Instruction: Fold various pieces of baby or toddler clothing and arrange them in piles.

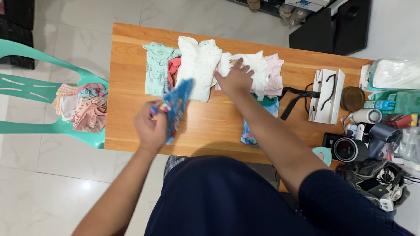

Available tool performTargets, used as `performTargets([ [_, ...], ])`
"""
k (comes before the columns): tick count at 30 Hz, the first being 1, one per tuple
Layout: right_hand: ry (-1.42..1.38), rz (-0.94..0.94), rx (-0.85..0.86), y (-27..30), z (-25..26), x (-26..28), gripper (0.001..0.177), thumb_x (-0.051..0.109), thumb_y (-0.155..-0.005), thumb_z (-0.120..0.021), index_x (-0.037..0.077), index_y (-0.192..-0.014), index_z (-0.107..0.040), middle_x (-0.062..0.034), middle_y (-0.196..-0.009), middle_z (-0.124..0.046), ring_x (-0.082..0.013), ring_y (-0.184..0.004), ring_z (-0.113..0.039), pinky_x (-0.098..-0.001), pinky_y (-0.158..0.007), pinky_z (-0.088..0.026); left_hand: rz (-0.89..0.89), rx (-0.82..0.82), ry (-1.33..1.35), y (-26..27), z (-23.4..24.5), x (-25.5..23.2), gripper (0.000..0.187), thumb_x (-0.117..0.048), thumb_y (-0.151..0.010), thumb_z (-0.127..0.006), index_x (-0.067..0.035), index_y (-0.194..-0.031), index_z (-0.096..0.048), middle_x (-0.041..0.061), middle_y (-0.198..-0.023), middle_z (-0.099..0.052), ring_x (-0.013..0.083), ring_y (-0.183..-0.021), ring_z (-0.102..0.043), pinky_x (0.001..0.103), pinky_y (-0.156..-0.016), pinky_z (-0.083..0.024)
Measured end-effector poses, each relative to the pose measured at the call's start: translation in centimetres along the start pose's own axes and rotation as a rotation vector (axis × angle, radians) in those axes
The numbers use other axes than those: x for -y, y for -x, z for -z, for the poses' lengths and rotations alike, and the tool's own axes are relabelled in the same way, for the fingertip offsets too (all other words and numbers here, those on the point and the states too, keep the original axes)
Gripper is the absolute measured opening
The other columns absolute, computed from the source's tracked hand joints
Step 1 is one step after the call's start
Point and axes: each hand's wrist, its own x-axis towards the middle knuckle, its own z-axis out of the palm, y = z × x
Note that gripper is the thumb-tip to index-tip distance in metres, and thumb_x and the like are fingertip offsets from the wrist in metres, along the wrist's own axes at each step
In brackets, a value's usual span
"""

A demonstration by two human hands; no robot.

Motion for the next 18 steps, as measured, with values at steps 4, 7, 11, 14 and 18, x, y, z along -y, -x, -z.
performTargets([
  [4,0.065,-0.081,0.146,-3.1,-2.6,-1.1,0.093,0.048,-0.078,-0.075,-0.007,-0.145,-0.041,-0.0323,-0.137,-0.054,-0.0495,-0.128,-0.051,-0.0534,-0.105,-0.046,0.097,0.061,0.039,2.7,-0.5,-2.3,0.016,-0.005,-0.092,-0.055,0.004,-0.097,-0.066,0.012,-0.075,-0.064,0.0157,-0.068,-0.059,0.03,-0.065,-0.05],
  [7,0.021,-0.08,0.138,-5.3,-2.6,-5.1,0.059,0.029,-0.082,-0.069,-0.004,-0.131,-0.06,-0.0242,-0.121,-0.071,-0.0394,-0.116,-0.067,-0.0486,-0.1,-0.053,0.26,0.128,0.087,4.0,-0.6,-3.0,0.016,-0.006,-0.09,-0.055,0.004,-0.094,-0.067,0.011,-0.068,-0.063,0.0139,-0.061,-0.057,0.029,-0.059,-0.048],
  [11,-0.605,-0.144,0.013,-7.1,1.8,-12.8,0.037,0.011,-0.08,-0.069,0.001,-0.115,-0.073,-0.0158,-0.101,-0.076,-0.0259,-0.092,-0.075,-0.0377,-0.082,-0.059,0.276,0.165,0.117,5.2,-1.0,-2.1,0.017,-0.005,-0.089,-0.053,0.005,-0.093,-0.066,0.011,-0.073,-0.067,0.0126,-0.061,-0.057,0.028,-0.058,-0.049],
  [14,-0.938,-0.188,0.068,-5.0,7.5,-16.6,0.036,0.001,-0.082,-0.065,-0.001,-0.118,-0.069,-0.0098,-0.101,-0.076,-0.0166,-0.086,-0.075,-0.032,-0.074,-0.061,0.234,0.199,0.122,5.1,-1.7,-2.1,0.017,-0.006,-0.091,-0.054,0.005,-0.093,-0.066,0.011,-0.075,-0.068,0.0127,-0.063,-0.059,0.028,-0.06,-0.05],
  [18,-0.795,0.166,0.021,2.0,12.9,-19.0,0.035,-0.004,-0.091,-0.063,-0.002,-0.126,-0.07,-0.0132,-0.11,-0.075,-0.0158,-0.091,-0.072,-0.0309,-0.078,-0.059,0.24,0.262,0.078,4.3,-3.2,-2.7,0.017,-0.007,-0.091,-0.055,0.005,-0.095,-0.067,0.012,-0.073,-0.067,0.0141,-0.063,-0.06,0.029,-0.061,-0.05],
])
